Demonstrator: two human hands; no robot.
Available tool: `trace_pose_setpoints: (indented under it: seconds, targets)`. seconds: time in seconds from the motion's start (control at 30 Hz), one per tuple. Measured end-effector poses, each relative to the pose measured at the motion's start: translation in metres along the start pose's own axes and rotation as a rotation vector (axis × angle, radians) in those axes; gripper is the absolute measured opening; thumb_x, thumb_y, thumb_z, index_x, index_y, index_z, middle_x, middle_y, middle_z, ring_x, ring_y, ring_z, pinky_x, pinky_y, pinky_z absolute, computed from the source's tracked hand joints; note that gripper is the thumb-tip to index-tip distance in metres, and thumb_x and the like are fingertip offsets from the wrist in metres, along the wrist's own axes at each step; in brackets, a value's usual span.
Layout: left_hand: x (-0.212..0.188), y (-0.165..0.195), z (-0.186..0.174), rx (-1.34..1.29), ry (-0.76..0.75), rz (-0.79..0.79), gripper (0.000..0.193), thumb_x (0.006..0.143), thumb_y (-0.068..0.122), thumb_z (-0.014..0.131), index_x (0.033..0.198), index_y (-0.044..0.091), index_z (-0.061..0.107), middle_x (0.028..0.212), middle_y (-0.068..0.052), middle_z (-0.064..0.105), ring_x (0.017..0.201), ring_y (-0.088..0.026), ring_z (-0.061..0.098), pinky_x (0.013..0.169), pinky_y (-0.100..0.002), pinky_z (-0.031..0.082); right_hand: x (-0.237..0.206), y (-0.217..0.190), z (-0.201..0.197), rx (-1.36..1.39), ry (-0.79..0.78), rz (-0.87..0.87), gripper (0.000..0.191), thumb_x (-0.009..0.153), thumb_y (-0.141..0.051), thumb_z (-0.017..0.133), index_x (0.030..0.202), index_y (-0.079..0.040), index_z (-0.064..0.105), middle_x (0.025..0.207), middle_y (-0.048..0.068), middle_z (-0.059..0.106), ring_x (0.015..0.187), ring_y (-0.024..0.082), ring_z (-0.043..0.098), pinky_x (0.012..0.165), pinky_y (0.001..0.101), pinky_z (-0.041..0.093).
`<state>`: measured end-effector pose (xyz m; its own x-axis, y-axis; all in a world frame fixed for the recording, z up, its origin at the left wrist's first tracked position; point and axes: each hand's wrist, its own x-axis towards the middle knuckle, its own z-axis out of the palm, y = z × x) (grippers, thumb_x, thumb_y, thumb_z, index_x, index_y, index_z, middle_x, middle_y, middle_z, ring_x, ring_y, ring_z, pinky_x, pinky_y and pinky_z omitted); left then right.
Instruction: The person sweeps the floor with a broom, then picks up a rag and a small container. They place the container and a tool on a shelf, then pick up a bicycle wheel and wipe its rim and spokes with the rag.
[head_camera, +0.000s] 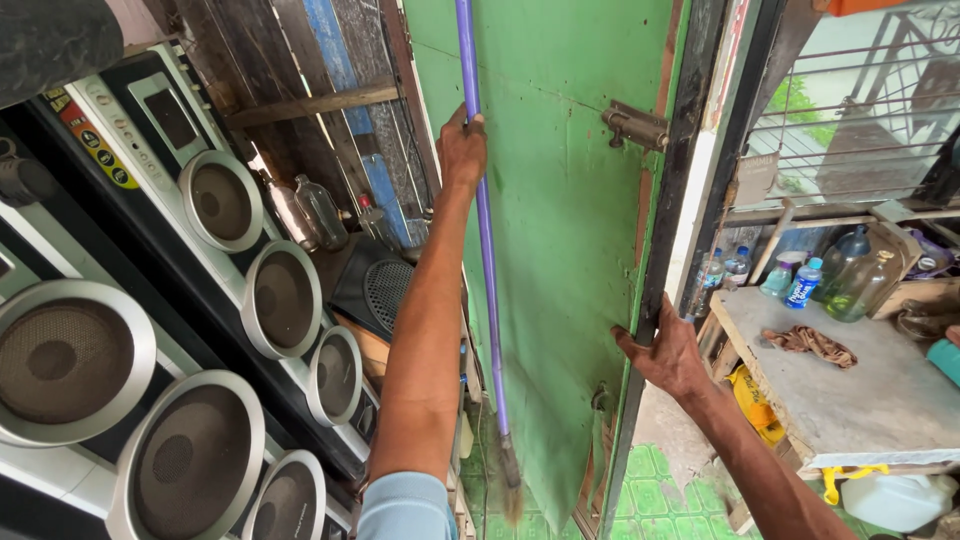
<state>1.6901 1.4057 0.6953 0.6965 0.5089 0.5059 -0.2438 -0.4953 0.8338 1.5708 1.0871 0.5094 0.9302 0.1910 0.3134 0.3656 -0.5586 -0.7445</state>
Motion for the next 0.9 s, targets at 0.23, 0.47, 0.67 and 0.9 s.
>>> trace_pose_setpoints:
  seconds: [0.23,0.47,0.67,0.9]
  targets:
    - [-0.006,0.01,-0.015,0.004,-0.065,-0.096,0.048,0.1,0.023,0.057,0.146,0.012,0.056,0.094,-0.012,0.074,0.08,-0.019,0.069,0.077,-0.036,0.057,0.002,0.001,0.003,-0.055,-0.042,0.062,0.063,0.084,-0.026,0.077,0.13,0.005,0.048,0.077,0.027,0.073,0.057,0.031,0.07,0.064,0.0439,0.06]
    - [0.009,-0.042,0.008,-0.054,0.0,0.211,0.043,0.1,0.032,0.058,0.135,0.009,0.064,0.102,-0.009,0.075,0.093,-0.021,0.07,0.084,-0.037,0.055,0.002,0.026,0.017,0.057,0.079,-0.143,0.072,0.078,-0.021,0.08,0.138,0.004,0.047,0.117,0.028,0.07,0.108,0.037,0.069,0.09,0.0458,0.056]
    - [-0.012,-0.084,0.04,-0.074,0.16,0.276,0.054,0.103,0.043,0.067,0.14,0.005,0.056,0.137,-0.017,0.064,0.123,-0.029,0.059,0.103,-0.042,0.042,0.0,0.061,0.037,0.152,0.185,-0.354,0.084,0.082,-0.019,0.077,0.15,0.011,0.037,0.111,0.034,0.064,0.099,0.042,0.068,0.087,0.0477,0.055]
    - [-0.165,-0.092,0.069,-0.246,0.071,0.372,0.087,0.104,0.053,0.069,0.163,0.002,0.029,0.174,-0.024,0.029,0.16,-0.033,0.029,0.137,-0.043,0.014,-0.008,0.072,0.057,0.043,0.134,-0.172,0.082,0.09,-0.023,0.083,0.149,0.009,0.035,0.065,0.029,0.054,0.055,0.042,0.052,0.058,0.0502,0.041]
